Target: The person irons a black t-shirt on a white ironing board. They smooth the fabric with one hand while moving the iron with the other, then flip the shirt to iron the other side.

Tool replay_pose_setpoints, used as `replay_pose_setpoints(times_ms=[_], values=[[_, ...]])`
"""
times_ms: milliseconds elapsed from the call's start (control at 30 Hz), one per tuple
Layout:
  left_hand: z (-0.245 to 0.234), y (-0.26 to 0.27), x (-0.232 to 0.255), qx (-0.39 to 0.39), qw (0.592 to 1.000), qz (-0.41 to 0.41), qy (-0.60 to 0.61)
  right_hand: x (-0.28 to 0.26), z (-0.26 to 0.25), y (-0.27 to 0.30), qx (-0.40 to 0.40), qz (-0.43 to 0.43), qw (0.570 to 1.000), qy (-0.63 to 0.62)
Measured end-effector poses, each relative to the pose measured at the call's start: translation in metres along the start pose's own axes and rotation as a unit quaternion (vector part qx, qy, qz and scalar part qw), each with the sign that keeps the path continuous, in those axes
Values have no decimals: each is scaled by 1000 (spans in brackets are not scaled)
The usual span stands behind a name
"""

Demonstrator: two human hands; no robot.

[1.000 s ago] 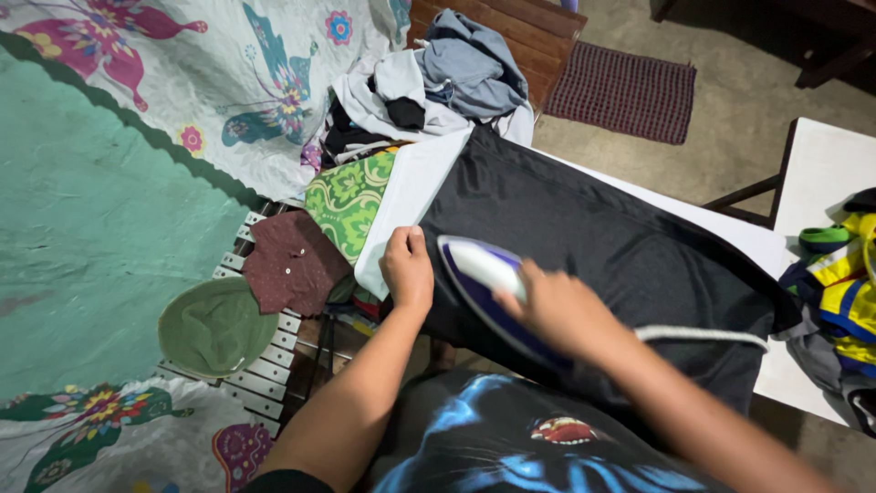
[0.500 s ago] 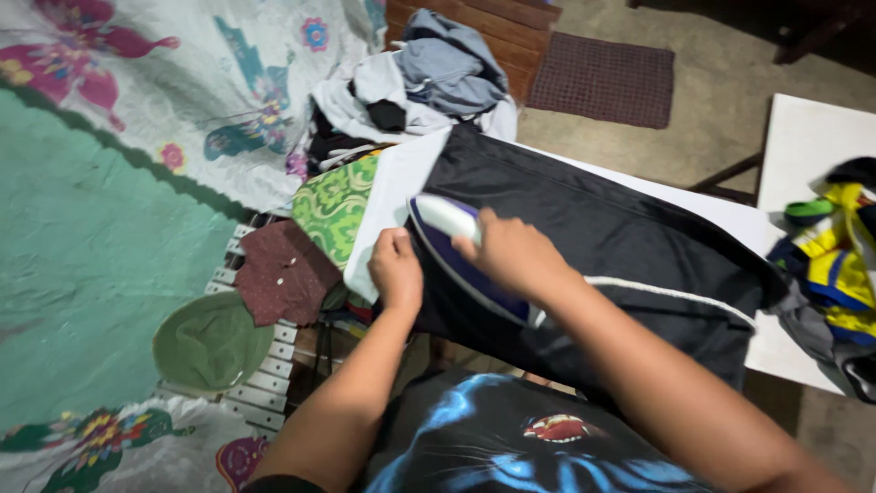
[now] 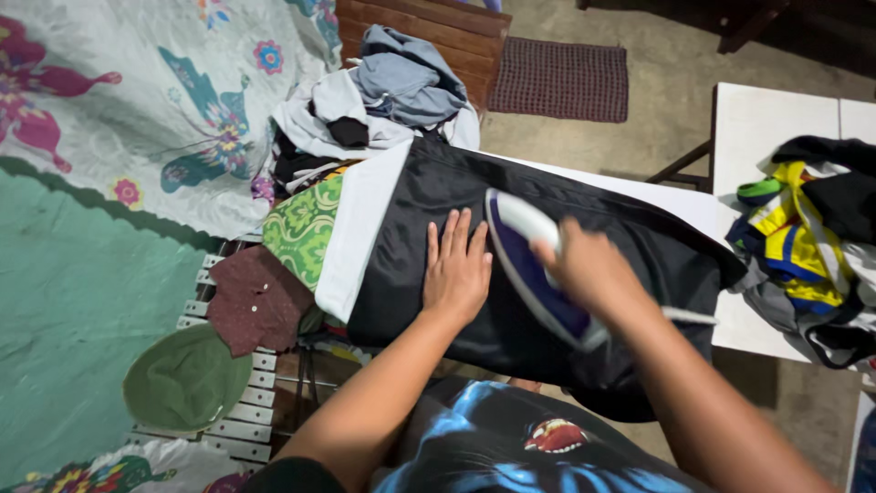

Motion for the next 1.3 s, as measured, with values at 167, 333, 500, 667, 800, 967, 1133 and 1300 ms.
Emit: replay_pose_setpoints(times_ms=[167,333,500,667,800,967,1133,1300], values=[[8,-15,3,-65,993,-4,-96,-9,-23,-25,-24,67,993,-95],[9,-27,3,-64,991,-1,-121,23,-4,14,38,-11,999,-9],[13,-37,2,-69,989,-2,-130,57,1,57,-48,96,994,-36],[19,-42,1,-80,989,8,-121,45,-18,4,50,37,998,-32],[29,-46,7,-88,990,48,-97,40,-42,-18,10,119,983,-137],[62,-73,36,-93,988,107,-61,71,-66,18,54,171,964,-196],[94,-105,70,-66,988,140,-11,115,-76,69,110,230,942,-218],[98,-126,83,-81,986,145,19,152,-73,96,160,262,924,-226]])
Point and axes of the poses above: each hand's wrist, its own y-axis away from the middle knuckle, its own z-axis out of the palm, x = y × z, the point moved 2 cm from there along -y, towards the middle knuckle, and after that the axes turned 1 degree about -y, right-handed, at the moved point
